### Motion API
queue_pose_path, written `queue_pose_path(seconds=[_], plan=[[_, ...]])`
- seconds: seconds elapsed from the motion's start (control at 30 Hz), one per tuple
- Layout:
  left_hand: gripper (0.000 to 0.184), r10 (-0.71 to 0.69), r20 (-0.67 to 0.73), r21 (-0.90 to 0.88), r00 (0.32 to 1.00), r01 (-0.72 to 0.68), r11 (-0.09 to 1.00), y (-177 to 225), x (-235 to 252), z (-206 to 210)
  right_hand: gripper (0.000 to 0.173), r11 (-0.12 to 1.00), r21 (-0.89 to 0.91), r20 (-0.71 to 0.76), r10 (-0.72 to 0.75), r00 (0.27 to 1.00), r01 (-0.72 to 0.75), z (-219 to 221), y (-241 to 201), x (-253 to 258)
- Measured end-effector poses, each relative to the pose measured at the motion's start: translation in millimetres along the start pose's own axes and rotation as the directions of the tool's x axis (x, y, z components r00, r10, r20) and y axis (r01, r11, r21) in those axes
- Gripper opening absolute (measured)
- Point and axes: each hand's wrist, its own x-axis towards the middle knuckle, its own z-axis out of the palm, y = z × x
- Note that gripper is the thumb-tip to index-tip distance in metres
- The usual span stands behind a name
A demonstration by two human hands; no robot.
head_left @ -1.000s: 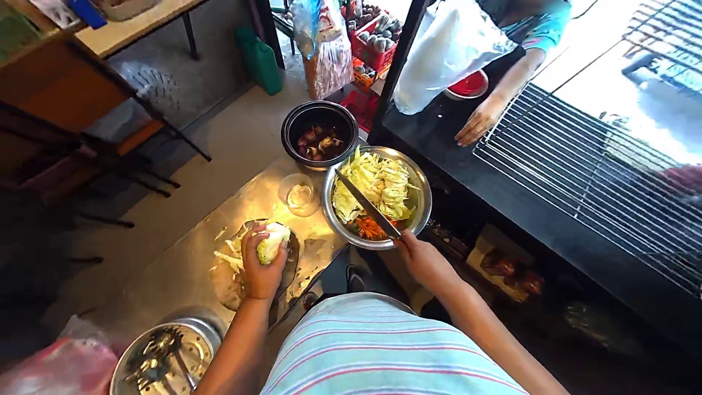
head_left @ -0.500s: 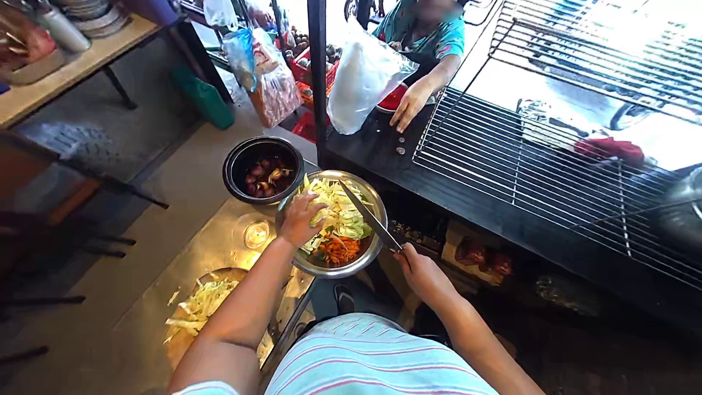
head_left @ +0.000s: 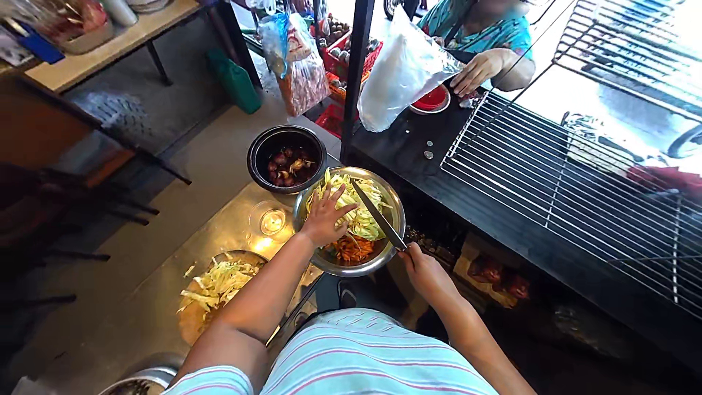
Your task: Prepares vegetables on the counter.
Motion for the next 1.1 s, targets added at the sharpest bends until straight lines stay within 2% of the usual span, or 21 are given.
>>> queue_pose_path(seconds=[0.07, 0.17, 0.3, 0.43, 0.5, 0.57, 0.6, 0.67, 0.73, 0.77, 0.83, 0.9, 0.97, 1.0, 1.03, 1.1], plan=[[0.063, -0.028, 0.019, 0.008, 0.999, 0.028, 1.000, 8, 7, -8, 0.037, 1.000, -0.006, -0.004, -0.001, 1.000, 0.001, -2, -2, 4], [0.051, -0.079, 0.050, 0.028, 0.996, 0.078, 0.997, 0, 15, 2, 0.036, 1.000, -0.022, -0.015, -0.001, 1.000, 0.001, -4, -4, 10], [0.050, -0.066, 0.036, -0.017, 0.997, 0.067, 0.998, -15, 11, 21, 0.038, 1.000, -0.021, -0.026, 0.003, 1.000, -0.004, -5, -6, 10], [0.054, -0.137, 0.186, 0.007, 0.973, 0.139, 0.990, 3, 15, 13, 0.037, 0.999, -0.038, -0.030, 0.006, 1.000, -0.008, 0, -4, 5], [0.065, -0.189, 0.214, 0.016, 0.958, 0.190, 0.982, 17, 17, 4, 0.036, 0.999, -0.033, -0.046, -0.006, 0.999, 0.004, 1, -5, 0], [0.077, -0.199, 0.163, -0.021, 0.966, 0.205, 0.978, 27, 10, -11, 0.034, 0.999, -0.029, -0.084, -0.039, 0.996, 0.036, 0, -7, -4], [0.076, -0.187, 0.080, -0.059, 0.979, 0.192, 0.980, 30, 0, -20, 0.034, 0.998, -0.022, -0.104, -0.064, 0.993, 0.062, 0, -8, -7], [0.062, -0.148, -0.195, -0.147, 0.969, 0.121, 0.982, 27, -33, -36, 0.033, 0.992, -0.002, -0.133, -0.129, 0.983, 0.130, -1, -14, -11], [0.046, -0.192, -0.432, -0.224, 0.881, 0.101, 0.969, 12, -81, -57, 0.033, 0.974, 0.032, -0.120, -0.219, 0.968, 0.224, 1, -27, -11], [0.044, -0.247, -0.502, -0.240, 0.829, 0.141, 0.961, -1, -112, -64, 0.034, 0.963, 0.057, -0.081, -0.258, 0.963, 0.263, 5, -37, -11], [0.047, -0.413, -0.558, -0.260, 0.720, 0.321, 0.911, -41, -184, -63, 0.035, 0.931, 0.110, 0.032, -0.352, 0.935, 0.347, 18, -60, -11], [0.049, -0.620, -0.536, -0.307, 0.573, 0.552, 0.775, -87, -255, -51, 0.038, 0.911, 0.120, 0.195, -0.412, 0.890, 0.396, 36, -90, -11], [0.059, -0.822, -0.397, -0.371, 0.409, 0.748, 0.551, -118, -309, -38, 0.042, 0.890, 0.090, 0.329, -0.450, 0.831, 0.446, 64, -124, -7], [0.062, -0.877, -0.324, -0.388, 0.354, 0.796, 0.465, -126, -327, -29, 0.043, 0.882, 0.053, 0.383, -0.451, 0.806, 0.469, 79, -142, -5], [0.063, -0.905, -0.262, -0.388, 0.336, 0.822, 0.418, -131, -338, -19, 0.045, 0.878, 0.023, 0.427, -0.441, 0.790, 0.478, 95, -159, -2], [0.061, -0.900, -0.206, -0.337, 0.384, 0.835, 0.434, -133, -345, 4, 0.046, 0.867, -0.030, 0.453, -0.432, 0.780, 0.498, 129, -185, 6]])
